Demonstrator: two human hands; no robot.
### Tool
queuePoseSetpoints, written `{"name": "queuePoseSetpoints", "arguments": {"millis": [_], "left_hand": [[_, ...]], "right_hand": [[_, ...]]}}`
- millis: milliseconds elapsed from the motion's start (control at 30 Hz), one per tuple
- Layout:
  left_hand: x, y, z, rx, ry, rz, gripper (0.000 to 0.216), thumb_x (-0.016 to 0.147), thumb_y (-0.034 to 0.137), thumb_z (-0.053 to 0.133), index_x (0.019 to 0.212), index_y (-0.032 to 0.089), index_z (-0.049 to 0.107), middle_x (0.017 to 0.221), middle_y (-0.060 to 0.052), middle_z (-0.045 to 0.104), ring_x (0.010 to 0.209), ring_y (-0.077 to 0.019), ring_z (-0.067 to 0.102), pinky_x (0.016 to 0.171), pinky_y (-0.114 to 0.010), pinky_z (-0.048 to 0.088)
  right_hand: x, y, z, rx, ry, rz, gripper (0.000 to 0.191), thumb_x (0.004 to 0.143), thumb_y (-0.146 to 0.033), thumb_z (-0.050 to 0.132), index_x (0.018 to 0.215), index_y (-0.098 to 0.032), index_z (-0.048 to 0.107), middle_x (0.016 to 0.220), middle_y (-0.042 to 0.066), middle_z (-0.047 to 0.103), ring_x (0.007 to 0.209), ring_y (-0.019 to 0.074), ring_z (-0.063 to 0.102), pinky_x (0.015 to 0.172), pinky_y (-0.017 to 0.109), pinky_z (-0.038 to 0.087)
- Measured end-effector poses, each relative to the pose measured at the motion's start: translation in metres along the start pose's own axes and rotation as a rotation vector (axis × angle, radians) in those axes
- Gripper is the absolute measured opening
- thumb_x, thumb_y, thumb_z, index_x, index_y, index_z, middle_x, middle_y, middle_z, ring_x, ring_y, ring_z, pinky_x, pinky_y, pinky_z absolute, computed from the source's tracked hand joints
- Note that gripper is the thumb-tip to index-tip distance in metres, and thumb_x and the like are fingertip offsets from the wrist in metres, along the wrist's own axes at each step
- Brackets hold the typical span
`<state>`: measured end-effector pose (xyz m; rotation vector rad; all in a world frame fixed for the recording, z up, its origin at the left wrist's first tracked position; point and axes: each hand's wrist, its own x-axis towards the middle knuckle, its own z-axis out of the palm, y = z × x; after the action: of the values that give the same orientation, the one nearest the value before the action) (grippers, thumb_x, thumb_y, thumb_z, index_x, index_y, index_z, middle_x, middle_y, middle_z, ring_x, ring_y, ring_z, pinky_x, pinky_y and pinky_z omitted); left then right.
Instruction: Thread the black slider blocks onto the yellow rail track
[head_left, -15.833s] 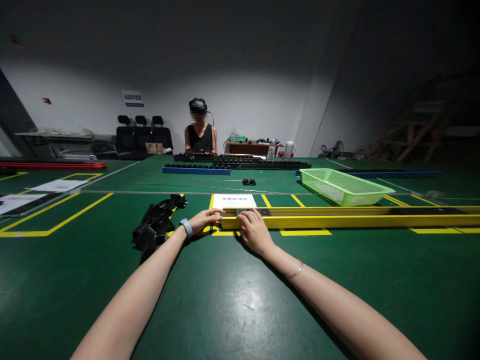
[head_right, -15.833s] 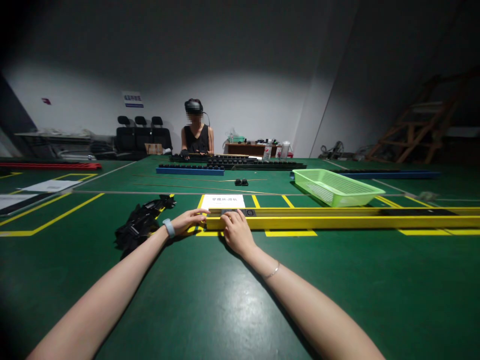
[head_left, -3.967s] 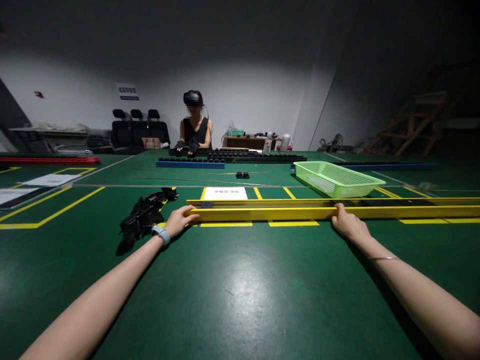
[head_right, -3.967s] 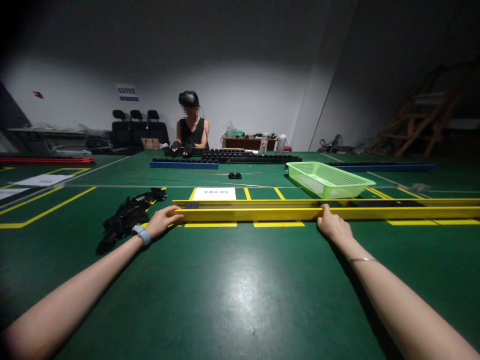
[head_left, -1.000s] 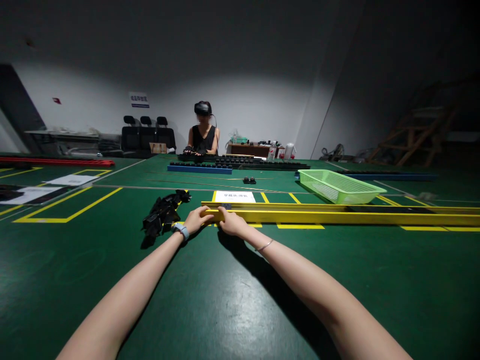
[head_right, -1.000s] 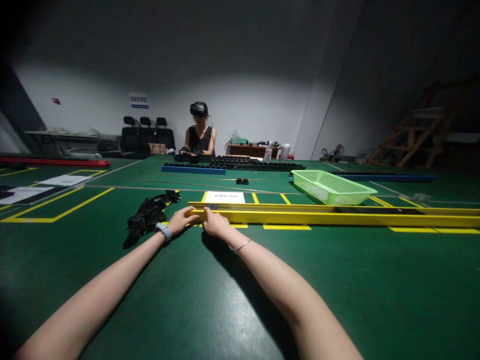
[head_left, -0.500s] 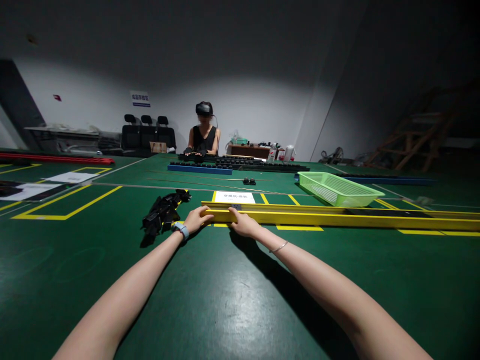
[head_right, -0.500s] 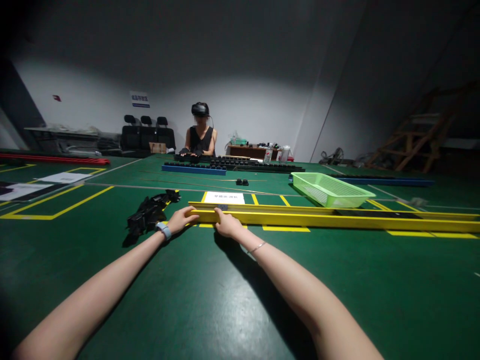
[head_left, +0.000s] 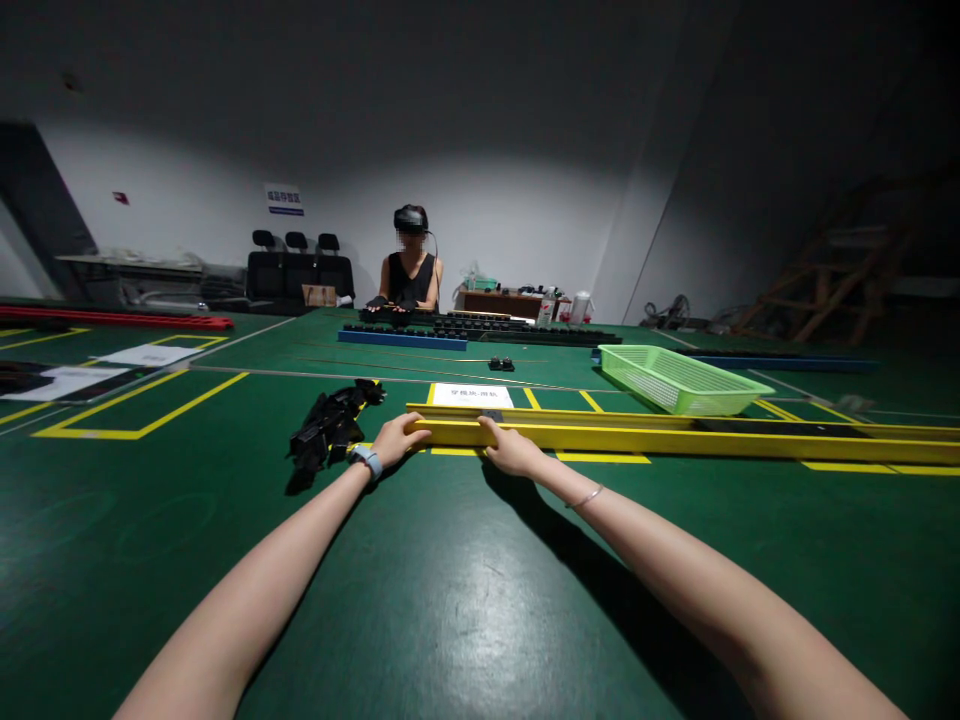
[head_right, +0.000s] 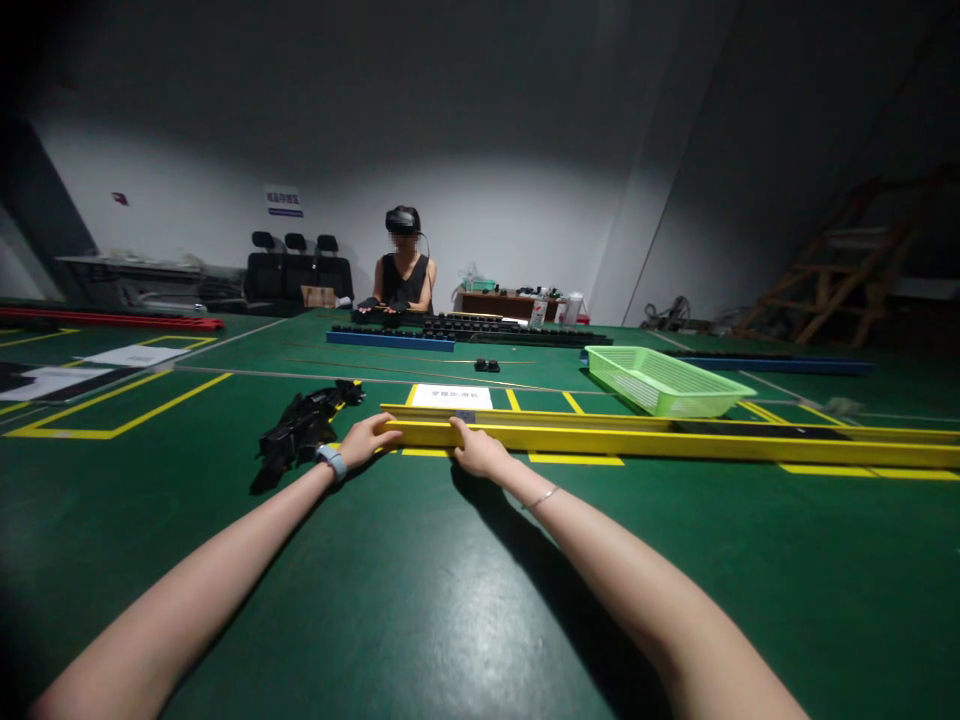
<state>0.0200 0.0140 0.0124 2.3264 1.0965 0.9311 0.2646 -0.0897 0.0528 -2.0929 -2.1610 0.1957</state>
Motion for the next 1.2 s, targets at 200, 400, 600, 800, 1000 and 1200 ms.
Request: {"name": "queuePoseSetpoints", "arguments": {"millis": [200, 400, 600, 800, 1000, 1200], "left_hand": [[0.001, -0.004, 0.001, 0.001, 0.013, 0.006, 0.038, 0.077, 0.05, 0.052, 0.097, 0.019, 0.062, 0.098, -0.005, 0.067, 0.09, -0.0211, 0.06, 0.08, -0.028, 0.043], [0.0, -0.003, 0.0, 0.013, 0.001, -0.002, 0.037, 0.078, 0.05, 0.052, 0.096, 0.019, 0.062, 0.096, -0.005, 0.067, 0.089, -0.0211, 0.06, 0.079, -0.029, 0.043], [0.0, -0.004, -0.001, -0.002, 0.017, 0.015, 0.037, 0.077, 0.049, 0.053, 0.096, 0.019, 0.063, 0.097, -0.005, 0.068, 0.088, -0.0208, 0.06, 0.079, -0.029, 0.043], [-0.001, -0.004, -0.001, 0.003, 0.012, 0.001, 0.038, 0.077, 0.049, 0.053, 0.097, 0.018, 0.063, 0.098, -0.006, 0.068, 0.089, -0.0211, 0.061, 0.08, -0.029, 0.043], [0.0, -0.005, 0.001, 0.0, 0.022, 0.004, 0.04, 0.077, 0.05, 0.053, 0.097, 0.017, 0.063, 0.098, -0.006, 0.068, 0.089, -0.0214, 0.061, 0.08, -0.029, 0.043], [0.0, -0.003, 0.0, -0.004, 0.012, -0.006, 0.039, 0.076, 0.05, 0.054, 0.096, 0.018, 0.063, 0.098, -0.006, 0.068, 0.089, -0.021, 0.061, 0.08, -0.029, 0.043]], "right_hand": [[-0.004, 0.014, -0.002, -0.014, 0.015, -0.002, 0.062, 0.085, -0.028, 0.042, 0.143, -0.029, 0.02, 0.107, 0.014, 0.064, 0.093, 0.0274, 0.063, 0.073, 0.034, 0.045], [-0.008, 0.028, -0.002, -0.022, 0.022, 0.007, 0.062, 0.085, -0.028, 0.043, 0.143, -0.029, 0.021, 0.109, 0.014, 0.063, 0.094, 0.0268, 0.062, 0.075, 0.033, 0.044], [-0.009, 0.037, -0.005, -0.018, 0.018, 0.008, 0.061, 0.084, -0.026, 0.042, 0.142, -0.029, 0.024, 0.109, 0.013, 0.063, 0.092, 0.0258, 0.063, 0.073, 0.032, 0.044], [-0.01, 0.044, -0.005, -0.035, 0.02, 0.011, 0.06, 0.085, -0.028, 0.042, 0.142, -0.03, 0.024, 0.108, 0.012, 0.064, 0.091, 0.0251, 0.063, 0.07, 0.031, 0.043], [-0.011, 0.052, -0.006, -0.044, 0.022, 0.03, 0.059, 0.085, -0.029, 0.042, 0.142, -0.031, 0.025, 0.108, 0.013, 0.064, 0.091, 0.0257, 0.063, 0.071, 0.031, 0.043], [-0.014, 0.064, -0.008, -0.057, 0.005, 0.061, 0.06, 0.085, -0.029, 0.041, 0.143, -0.031, 0.024, 0.109, 0.012, 0.063, 0.091, 0.025, 0.063, 0.071, 0.031, 0.044]]}}
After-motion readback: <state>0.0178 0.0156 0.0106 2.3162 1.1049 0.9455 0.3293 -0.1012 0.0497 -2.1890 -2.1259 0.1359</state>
